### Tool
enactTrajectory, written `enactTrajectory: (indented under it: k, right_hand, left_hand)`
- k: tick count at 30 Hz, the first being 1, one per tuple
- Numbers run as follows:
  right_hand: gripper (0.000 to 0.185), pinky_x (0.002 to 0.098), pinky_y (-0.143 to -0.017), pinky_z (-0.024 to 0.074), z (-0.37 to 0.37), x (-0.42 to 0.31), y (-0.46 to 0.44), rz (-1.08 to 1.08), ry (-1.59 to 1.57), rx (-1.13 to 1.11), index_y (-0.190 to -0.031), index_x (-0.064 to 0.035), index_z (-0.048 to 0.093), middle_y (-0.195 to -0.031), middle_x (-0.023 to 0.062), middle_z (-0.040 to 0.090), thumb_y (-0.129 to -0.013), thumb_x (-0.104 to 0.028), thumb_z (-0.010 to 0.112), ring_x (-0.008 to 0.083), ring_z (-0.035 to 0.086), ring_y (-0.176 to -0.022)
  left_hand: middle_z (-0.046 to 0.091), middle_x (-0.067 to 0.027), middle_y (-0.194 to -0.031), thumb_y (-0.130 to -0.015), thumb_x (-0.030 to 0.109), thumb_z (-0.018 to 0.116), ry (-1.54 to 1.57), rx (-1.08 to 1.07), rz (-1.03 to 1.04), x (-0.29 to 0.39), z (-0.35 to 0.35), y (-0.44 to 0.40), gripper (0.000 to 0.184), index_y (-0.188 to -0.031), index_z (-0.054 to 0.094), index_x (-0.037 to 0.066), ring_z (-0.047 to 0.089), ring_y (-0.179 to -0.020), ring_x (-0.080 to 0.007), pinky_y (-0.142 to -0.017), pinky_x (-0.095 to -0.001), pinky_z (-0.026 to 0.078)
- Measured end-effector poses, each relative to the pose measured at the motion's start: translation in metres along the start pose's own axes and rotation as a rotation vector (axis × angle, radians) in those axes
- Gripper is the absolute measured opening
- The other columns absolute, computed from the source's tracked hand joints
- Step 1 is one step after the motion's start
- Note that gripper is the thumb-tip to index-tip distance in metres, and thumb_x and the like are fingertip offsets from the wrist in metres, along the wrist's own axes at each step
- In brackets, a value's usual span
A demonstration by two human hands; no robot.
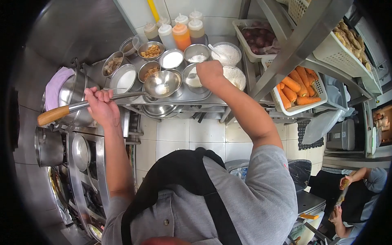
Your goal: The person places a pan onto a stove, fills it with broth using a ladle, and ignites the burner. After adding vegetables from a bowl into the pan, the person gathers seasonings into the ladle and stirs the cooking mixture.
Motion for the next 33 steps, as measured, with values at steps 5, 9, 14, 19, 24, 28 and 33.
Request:
enactTrajectory:
  k: [5, 9, 14, 19, 24, 28, 33]
  right_hand:
    - [0.015, 0.0427, -0.07, 0.0578, -0.002, 0.005, 0.002, 0.043, -0.106, -0.094, -0.086, -0.0045, 0.073, -0.086, 0.0161, 0.073, -0.076, -0.01, 0.064, 0.0313, 0.073, -0.081]
    - [0.02, 0.0448, -0.076, 0.0565, -0.004, 0.018, 0.001, 0.103, -0.195, -0.166, -0.091, -0.0017, 0.072, -0.093, 0.019, 0.072, -0.075, -0.01, 0.062, 0.0352, 0.071, -0.088]
    - [0.025, 0.0434, -0.082, 0.0551, -0.023, 0.031, 0.003, 0.171, -0.213, -0.252, -0.098, -0.0017, 0.072, -0.1, 0.0197, 0.072, -0.077, -0.009, 0.06, 0.0325, 0.071, -0.096]
    - [0.025, 0.0444, -0.08, 0.0551, -0.037, 0.039, 0.001, 0.2, -0.21, -0.178, -0.096, 0.0004, 0.072, -0.097, 0.0219, 0.071, -0.076, -0.008, 0.06, 0.0346, 0.07, -0.093]
    - [0.019, 0.0457, -0.075, 0.0551, -0.057, 0.018, 0.008, 0.107, -0.234, -0.037, -0.087, -0.0009, 0.072, -0.089, 0.0215, 0.071, -0.075, -0.007, 0.059, 0.0358, 0.071, -0.087]
    - [0.014, 0.0468, -0.068, 0.055, -0.064, 0.018, 0.01, 0.073, -0.139, 0.174, -0.081, -0.0026, 0.071, -0.081, 0.0195, 0.071, -0.076, -0.007, 0.059, 0.0351, 0.071, -0.077]
    - [0.014, 0.046, -0.066, 0.0556, -0.041, 0.027, 0.019, 0.064, -0.043, 0.14, -0.082, -0.0023, 0.072, -0.081, 0.0193, 0.071, -0.075, -0.007, 0.06, 0.0346, 0.072, -0.076]
  left_hand:
    - [0.033, 0.0027, -0.059, -0.103, 0.032, 0.052, -0.009, -0.003, 0.012, 0.0, 0.002, 0.002, 0.028, -0.089, 0.051, 0.007, 0.033, -0.055, -0.0103, -0.059, -0.0302, 0.034]
    - [0.033, 0.003, -0.059, -0.104, 0.032, 0.051, -0.006, -0.008, 0.011, 0.0, 0.004, 0.003, 0.028, -0.089, 0.05, 0.007, 0.032, -0.055, -0.0098, -0.059, -0.0299, 0.034]
    - [0.032, 0.0031, -0.06, -0.104, 0.032, 0.05, -0.01, -0.021, 0.016, -0.002, 0.008, 0.004, 0.029, -0.09, 0.049, 0.007, 0.032, -0.055, -0.0096, -0.059, -0.0297, 0.035]
    - [0.032, 0.0027, -0.058, -0.104, 0.031, 0.05, 0.007, -0.027, 0.018, -0.007, 0.011, 0.004, 0.03, -0.09, 0.047, 0.005, 0.032, -0.053, -0.0089, -0.056, -0.0292, 0.036]
    - [0.034, 0.0027, -0.058, -0.104, 0.03, 0.05, 0.034, -0.045, 0.007, -0.011, 0.016, 0.005, 0.03, -0.088, 0.047, 0.005, 0.031, -0.053, -0.0082, -0.054, -0.0291, 0.035]
    - [0.032, 0.0028, -0.06, -0.104, 0.031, 0.05, 0.039, -0.067, 0.002, -0.015, 0.014, 0.005, 0.029, -0.09, 0.049, 0.006, 0.032, -0.055, -0.0091, -0.057, -0.0295, 0.035]
    - [0.032, 0.0032, -0.059, -0.105, 0.029, 0.047, 0.043, -0.027, 0.021, -0.007, 0.006, 0.004, 0.029, -0.089, 0.047, 0.006, 0.03, -0.053, -0.0079, -0.054, -0.0285, 0.035]
Point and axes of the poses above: each hand's wrist, its own y-axis away from the middle knuckle, its own z-axis out of the palm, x = y × z, the point moved 2 cm from there along -y, towards the middle knuckle
